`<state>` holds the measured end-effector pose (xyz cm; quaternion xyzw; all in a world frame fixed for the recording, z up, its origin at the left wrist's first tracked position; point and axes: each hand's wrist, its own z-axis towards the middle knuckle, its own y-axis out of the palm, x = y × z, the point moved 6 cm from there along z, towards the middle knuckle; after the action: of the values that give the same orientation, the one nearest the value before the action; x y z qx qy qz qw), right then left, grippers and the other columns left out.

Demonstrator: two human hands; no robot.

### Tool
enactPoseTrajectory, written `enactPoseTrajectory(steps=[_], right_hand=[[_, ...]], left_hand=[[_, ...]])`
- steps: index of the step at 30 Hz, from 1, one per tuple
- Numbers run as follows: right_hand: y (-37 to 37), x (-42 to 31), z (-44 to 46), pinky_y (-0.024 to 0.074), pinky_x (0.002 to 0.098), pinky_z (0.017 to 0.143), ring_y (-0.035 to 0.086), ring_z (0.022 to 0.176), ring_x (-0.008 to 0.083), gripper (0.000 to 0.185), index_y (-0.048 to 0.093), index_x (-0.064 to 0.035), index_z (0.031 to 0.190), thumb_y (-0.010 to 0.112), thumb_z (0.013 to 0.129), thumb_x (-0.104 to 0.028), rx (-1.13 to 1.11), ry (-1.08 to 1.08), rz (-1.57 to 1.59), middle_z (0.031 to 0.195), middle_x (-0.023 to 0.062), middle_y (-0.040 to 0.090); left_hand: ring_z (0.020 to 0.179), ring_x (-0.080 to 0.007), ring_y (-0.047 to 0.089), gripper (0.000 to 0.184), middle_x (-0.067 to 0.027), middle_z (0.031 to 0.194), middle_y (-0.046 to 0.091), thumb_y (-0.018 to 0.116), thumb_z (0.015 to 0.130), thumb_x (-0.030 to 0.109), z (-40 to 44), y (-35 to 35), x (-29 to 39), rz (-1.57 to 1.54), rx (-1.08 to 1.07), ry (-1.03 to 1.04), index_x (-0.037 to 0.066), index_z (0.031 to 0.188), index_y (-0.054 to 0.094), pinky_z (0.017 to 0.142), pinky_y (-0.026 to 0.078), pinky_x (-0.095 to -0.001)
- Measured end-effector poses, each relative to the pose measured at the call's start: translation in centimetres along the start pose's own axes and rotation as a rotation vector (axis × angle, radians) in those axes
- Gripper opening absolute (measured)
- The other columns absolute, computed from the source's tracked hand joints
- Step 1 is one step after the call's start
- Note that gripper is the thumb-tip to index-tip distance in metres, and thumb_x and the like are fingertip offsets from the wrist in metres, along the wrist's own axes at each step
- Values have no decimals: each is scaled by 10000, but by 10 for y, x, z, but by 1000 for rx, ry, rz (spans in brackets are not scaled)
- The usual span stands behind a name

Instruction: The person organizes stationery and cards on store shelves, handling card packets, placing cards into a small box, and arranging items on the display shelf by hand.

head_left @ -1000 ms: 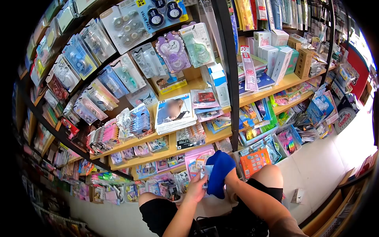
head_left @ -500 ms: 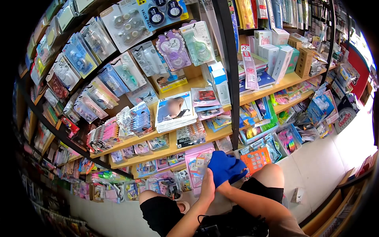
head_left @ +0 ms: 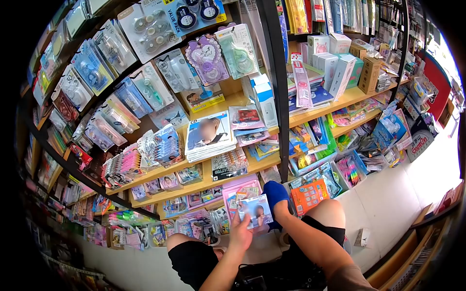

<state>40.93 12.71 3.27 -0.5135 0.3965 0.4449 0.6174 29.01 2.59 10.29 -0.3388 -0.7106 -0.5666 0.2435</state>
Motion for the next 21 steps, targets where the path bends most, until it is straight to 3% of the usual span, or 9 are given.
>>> enactPoseTrajectory(steps=[2, 4, 5, 8, 9, 12, 13, 17, 21], right_hand=[[5, 1, -5, 462, 298, 703, 577, 794, 220, 185, 552, -63, 958, 467, 842, -179, -120, 239, 280, 850, 96, 588], [13, -66, -29, 476, 274, 693, 579, 802, 163, 255, 548, -58, 1019, 431, 900, -251, -323, 681, 1381, 914, 55, 597], [20, -64, -33, 495, 310, 695, 587, 828, 190, 303, 539, -70, 1052, 410, 906, -303, -394, 699, 1271, 928, 59, 601], [20, -97, -49, 478, 273, 720, 594, 817, 169, 286, 542, -88, 1017, 459, 875, -322, -521, 834, 1281, 930, 56, 601], [23, -91, -52, 473, 267, 713, 579, 805, 152, 240, 542, -89, 999, 480, 867, -279, -538, 821, 1222, 910, 44, 588], [34, -63, -64, 457, 250, 691, 534, 770, 100, 119, 543, -89, 945, 544, 844, -151, -592, 771, 1046, 851, 6, 551], [34, -65, -62, 453, 244, 689, 530, 773, 93, 109, 545, -88, 942, 539, 848, -143, -583, 725, 1015, 851, 1, 549], [31, -67, -51, 448, 244, 689, 520, 789, 82, 97, 543, -71, 939, 507, 875, -135, -535, 444, 762, 858, -12, 544], [34, -48, -44, 455, 258, 666, 570, 768, 129, 145, 550, -49, 984, 498, 865, -113, -324, 345, 636, 850, 43, 590]], left_hand=[[902, -165, 540, 329, -69, 1072, 535, 463, 893, 80, 4, -8, 9, 61, 58, 75, 40, 1216, 420, 788, 461, -308], [911, -195, 537, 341, -79, 1071, 537, 487, 886, 109, 16, -25, 11, 246, 111, 177, 27, 1209, 417, 803, 437, -298], [946, -262, 520, 379, -116, 1085, 523, 545, 853, 152, 10, -17, 30, 790, 175, 311, -1, 1179, 427, 839, 400, -316], [968, -300, 501, 436, -165, 1073, 512, 591, 819, 189, 11, -27, 38, 1205, 310, 738, -27, 1164, 434, 863, 387, -348], [984, -337, 493, 443, -217, 1062, 508, 598, 813, 194, 15, -34, 33, 1234, 288, 707, -44, 1153, 444, 880, 377, -363], [1019, -351, 482, 458, -248, 1084, 499, 599, 812, 197, 17, -46, 27, 1143, 229, 561, -49, 1163, 438, 886, 371, -368], [969, -344, 524, 404, -245, 1031, 535, 600, 809, 192, 14, -44, 31, 1203, 276, 629, -48, 1107, 473, 832, 405, -366], [758, -184, 569, 212, -93, 834, 607, 590, 823, 156, 11, -35, 41, 1038, 237, 546, -5, 952, 538, 701, 438, -282], [777, -112, 554, 177, -42, 882, 602, 571, 830, 72, 19, -44, 32, 739, 185, 339, 23, 994, 531, 698, 430, -242]])
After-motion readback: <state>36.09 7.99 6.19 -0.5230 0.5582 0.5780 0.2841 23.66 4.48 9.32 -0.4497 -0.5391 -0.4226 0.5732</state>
